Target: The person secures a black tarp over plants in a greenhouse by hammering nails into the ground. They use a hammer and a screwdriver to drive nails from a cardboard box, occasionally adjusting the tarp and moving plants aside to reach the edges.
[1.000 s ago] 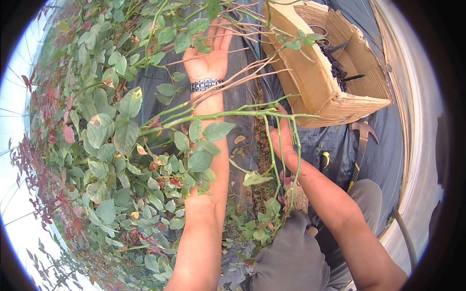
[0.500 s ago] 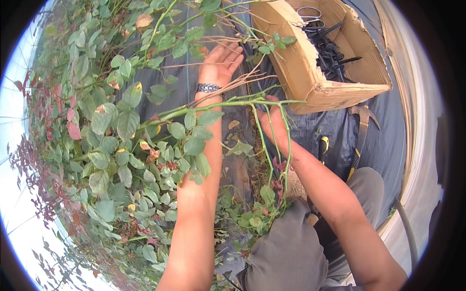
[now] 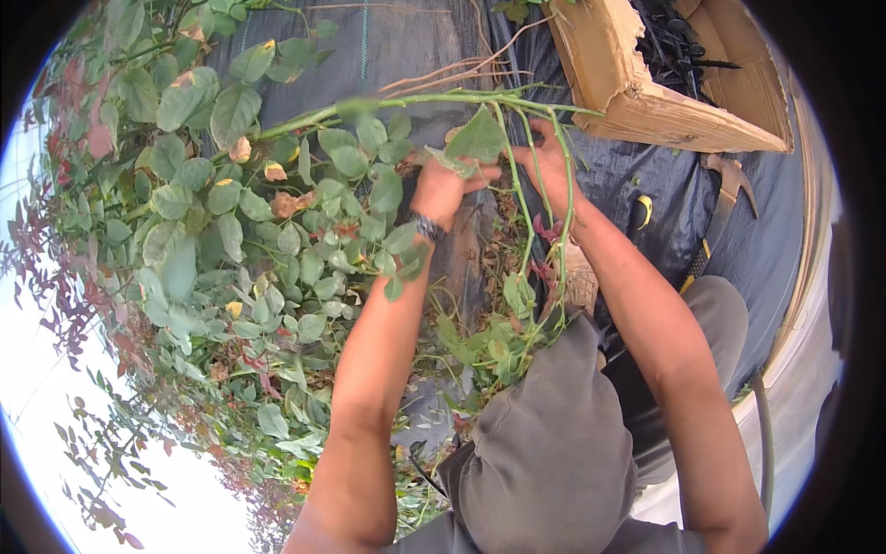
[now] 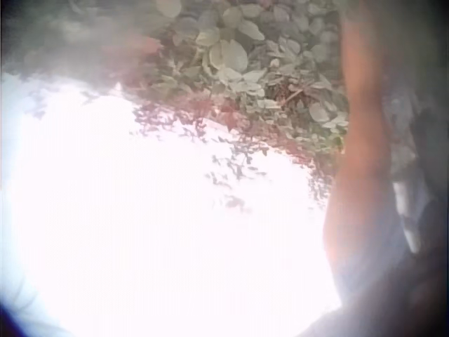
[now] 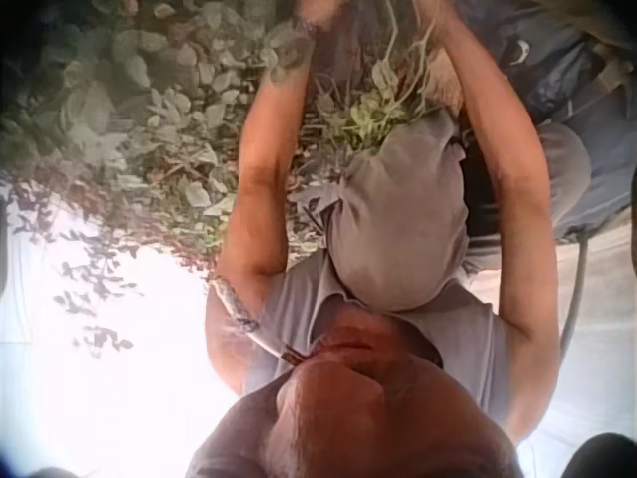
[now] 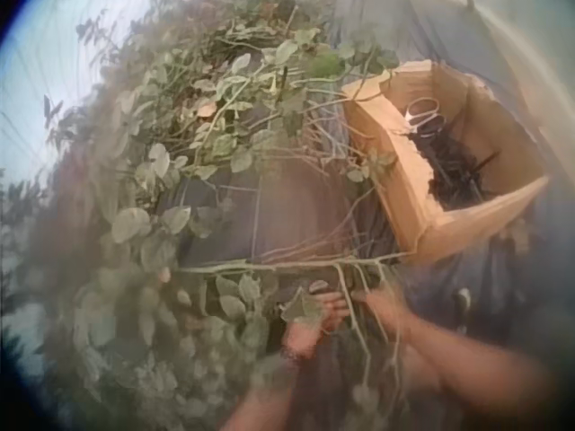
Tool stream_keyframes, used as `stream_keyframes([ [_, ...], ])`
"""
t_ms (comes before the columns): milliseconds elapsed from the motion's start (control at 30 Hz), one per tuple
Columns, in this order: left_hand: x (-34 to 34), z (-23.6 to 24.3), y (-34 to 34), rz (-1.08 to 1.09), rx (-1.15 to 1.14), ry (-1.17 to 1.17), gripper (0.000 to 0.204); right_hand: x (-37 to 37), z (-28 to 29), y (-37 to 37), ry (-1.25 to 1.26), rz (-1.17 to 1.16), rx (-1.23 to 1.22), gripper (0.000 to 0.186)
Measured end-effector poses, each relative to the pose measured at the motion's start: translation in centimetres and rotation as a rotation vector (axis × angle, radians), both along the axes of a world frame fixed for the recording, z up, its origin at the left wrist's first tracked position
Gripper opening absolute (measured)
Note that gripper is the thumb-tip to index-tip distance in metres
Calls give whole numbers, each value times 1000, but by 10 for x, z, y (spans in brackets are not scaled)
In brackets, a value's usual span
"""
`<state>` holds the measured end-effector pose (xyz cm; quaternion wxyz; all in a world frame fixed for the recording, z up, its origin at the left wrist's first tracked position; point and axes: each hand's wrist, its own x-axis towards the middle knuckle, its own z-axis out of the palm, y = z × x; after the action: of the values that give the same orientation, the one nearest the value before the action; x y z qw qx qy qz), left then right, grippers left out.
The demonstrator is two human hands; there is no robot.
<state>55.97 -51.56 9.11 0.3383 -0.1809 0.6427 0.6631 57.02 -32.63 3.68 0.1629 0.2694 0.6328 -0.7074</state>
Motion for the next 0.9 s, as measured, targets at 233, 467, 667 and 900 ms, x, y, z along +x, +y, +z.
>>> stream_keyframes([
  [233,113,45,15,-979,-821,730,35,-10,-7,20,-118,203,-139,38],
  [467,178,85,-5,-1086,-846,456,36,8,10,24,78,695,291,37],
  [667,222,85,-20,-849,-810,373,29,14,35,11,-232,754,-173,36],
  [900,181,49,-28,-123,-772,276,37,41,49,-39,-206,501,-447,54],
])
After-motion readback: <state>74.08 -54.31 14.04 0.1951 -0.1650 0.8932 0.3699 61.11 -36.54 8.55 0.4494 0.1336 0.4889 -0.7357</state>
